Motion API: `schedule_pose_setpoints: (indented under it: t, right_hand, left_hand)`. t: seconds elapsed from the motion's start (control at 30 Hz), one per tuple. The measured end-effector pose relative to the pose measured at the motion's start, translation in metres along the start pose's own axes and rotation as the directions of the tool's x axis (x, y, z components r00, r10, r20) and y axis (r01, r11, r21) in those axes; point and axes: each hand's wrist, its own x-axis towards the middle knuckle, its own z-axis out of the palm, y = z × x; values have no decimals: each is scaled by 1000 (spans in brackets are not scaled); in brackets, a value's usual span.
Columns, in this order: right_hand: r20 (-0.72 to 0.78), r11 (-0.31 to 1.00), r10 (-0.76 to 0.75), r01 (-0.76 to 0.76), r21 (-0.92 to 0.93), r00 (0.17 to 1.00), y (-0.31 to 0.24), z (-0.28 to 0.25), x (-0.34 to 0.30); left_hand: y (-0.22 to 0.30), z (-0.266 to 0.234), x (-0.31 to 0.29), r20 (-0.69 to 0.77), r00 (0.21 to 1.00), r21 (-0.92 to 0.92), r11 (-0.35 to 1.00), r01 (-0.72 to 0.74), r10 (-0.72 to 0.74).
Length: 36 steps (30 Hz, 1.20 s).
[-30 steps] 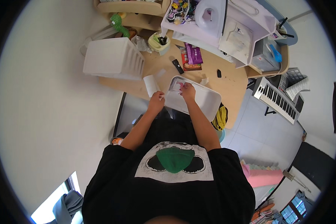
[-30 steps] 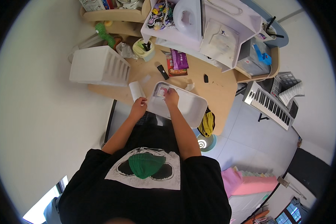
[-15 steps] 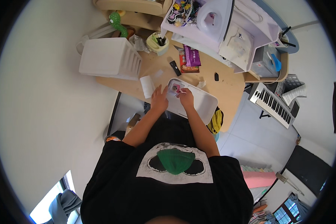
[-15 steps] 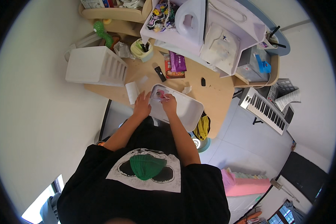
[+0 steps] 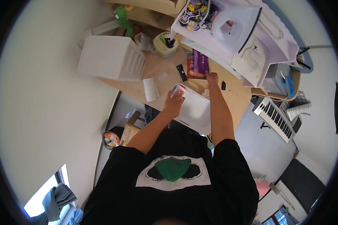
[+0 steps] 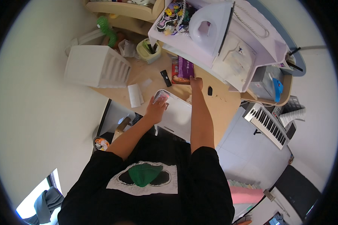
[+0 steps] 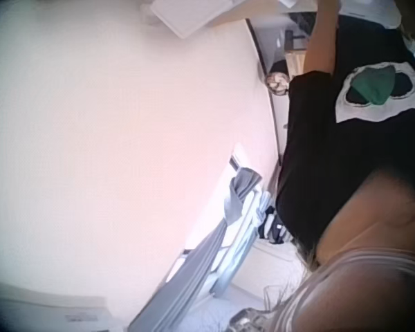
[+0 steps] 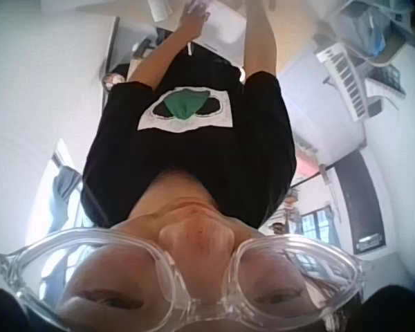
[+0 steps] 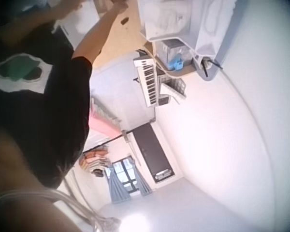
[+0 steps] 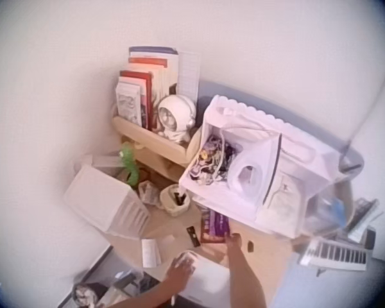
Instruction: The person wipes the inside of a white plastic bin, places several small packaged items and a flashlight into it, and then folds and stores a black cloth bag on a shelf.
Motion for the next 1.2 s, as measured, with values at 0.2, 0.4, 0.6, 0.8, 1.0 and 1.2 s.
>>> schedule_pose_setpoints:
  t: [0.2, 0.4, 0.6, 0.8, 1.0, 1.2]
  right_hand:
    - [19, 994, 106, -106, -1, 994, 47, 65, 56]
    - [51, 950, 238, -243, 195, 970, 41, 77, 55]
    - [-9, 955, 264, -260, 144, 964, 38, 45, 47]
    - [15, 972, 234, -234, 29, 972, -15, 29, -13]
    - [13, 962, 221, -220, 159, 975, -21, 21, -26]
    - [430, 285, 82, -434, 854, 899, -25, -27, -55]
  left_hand:
    - [3, -1, -2, 17, 1000, 6, 1000, 9, -9]
    - [-2, -2, 1, 40, 999, 9, 1000, 12, -13]
    - [3, -8, 10, 32, 999, 8, 999, -41, 41]
    - [-1, 0, -1, 13, 1000, 28, 1000, 2, -2]
    - [-3, -1, 0, 23, 1000, 15, 1000, -13, 13]
    - [2, -5, 4, 57, 998, -43, 999, 24, -22]
